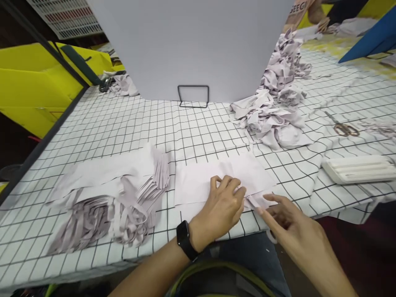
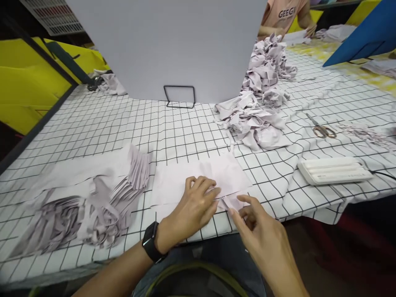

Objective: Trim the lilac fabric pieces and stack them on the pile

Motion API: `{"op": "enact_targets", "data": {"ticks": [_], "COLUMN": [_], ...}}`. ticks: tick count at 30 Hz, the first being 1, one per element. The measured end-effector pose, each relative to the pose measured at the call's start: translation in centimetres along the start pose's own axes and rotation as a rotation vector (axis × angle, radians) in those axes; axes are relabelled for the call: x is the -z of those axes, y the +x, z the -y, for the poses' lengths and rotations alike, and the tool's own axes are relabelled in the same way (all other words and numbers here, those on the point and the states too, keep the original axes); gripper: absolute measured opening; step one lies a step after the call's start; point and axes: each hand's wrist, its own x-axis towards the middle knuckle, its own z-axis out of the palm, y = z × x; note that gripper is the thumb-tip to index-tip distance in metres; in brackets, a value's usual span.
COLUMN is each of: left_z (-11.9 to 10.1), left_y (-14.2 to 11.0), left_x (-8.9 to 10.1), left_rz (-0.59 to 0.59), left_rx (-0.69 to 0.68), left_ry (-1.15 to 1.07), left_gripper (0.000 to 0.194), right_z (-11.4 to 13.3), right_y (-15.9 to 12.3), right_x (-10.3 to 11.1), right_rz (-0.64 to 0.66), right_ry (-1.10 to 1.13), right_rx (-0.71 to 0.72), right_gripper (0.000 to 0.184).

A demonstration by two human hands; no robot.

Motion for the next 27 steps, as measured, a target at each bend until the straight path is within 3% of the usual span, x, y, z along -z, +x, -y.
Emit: {"op": "enact_targets", "data": {"ticks": [3, 4, 7, 8, 12, 16, 20, 27], "left_z": [1.3, 1.9, 3.2, 3.3, 2.5, 1.6, 1.5, 1.6], "left_y": [-2.2, -3.2, -6.3, -7.3, -10.0, -11.0, -11.3, -11.5], "left_x": [1.6, 2.3, 3.9, 4.2, 4.2, 3.0, 2.4, 2.2], "left_rz": [-0.121, -0.178, -0.271, -0.269, -0.213, -0.105, -0.071, -0.090], "left_rx": [0.132, 0.193, 0.335, 0.353, 0.293, 0.238, 0.241, 0.236], "left_ry": [-0.192, -0.240, -0.286, -0.274, -0.220, -0.123, -0.054, -0.033], "left_gripper": [0.021, 0.021, 0.017, 0.016, 0.014, 0.026, 0.029, 0.028], "right_z": [-1.7, -2.1, -2.8, -2.6, -1.2, -0.1, 0.0, -0.2], "right_y": [-3.2, -4.1, -5.9, -6.1, -5.9, -5.6, -6.9, -10.8], "right_x": [0.6, 0.2, -2.7, -4.1, -9.7, -12.2, -10.4, -3.6], "right_rz": [-0.072, -0.014, 0.336, 0.427, 0.529, 0.541, 0.515, 0.707], "right_ry": [-0.116, -0.082, 0.102, 0.157, 0.328, 0.363, 0.332, 0.200], "right_rx": [0.085, 0.091, 0.103, 0.120, 0.211, 0.256, 0.324, 0.343], "right_gripper": [0.039, 0.035, 0.031, 0.032, 0.036, 0.032, 0.033, 0.038]}}
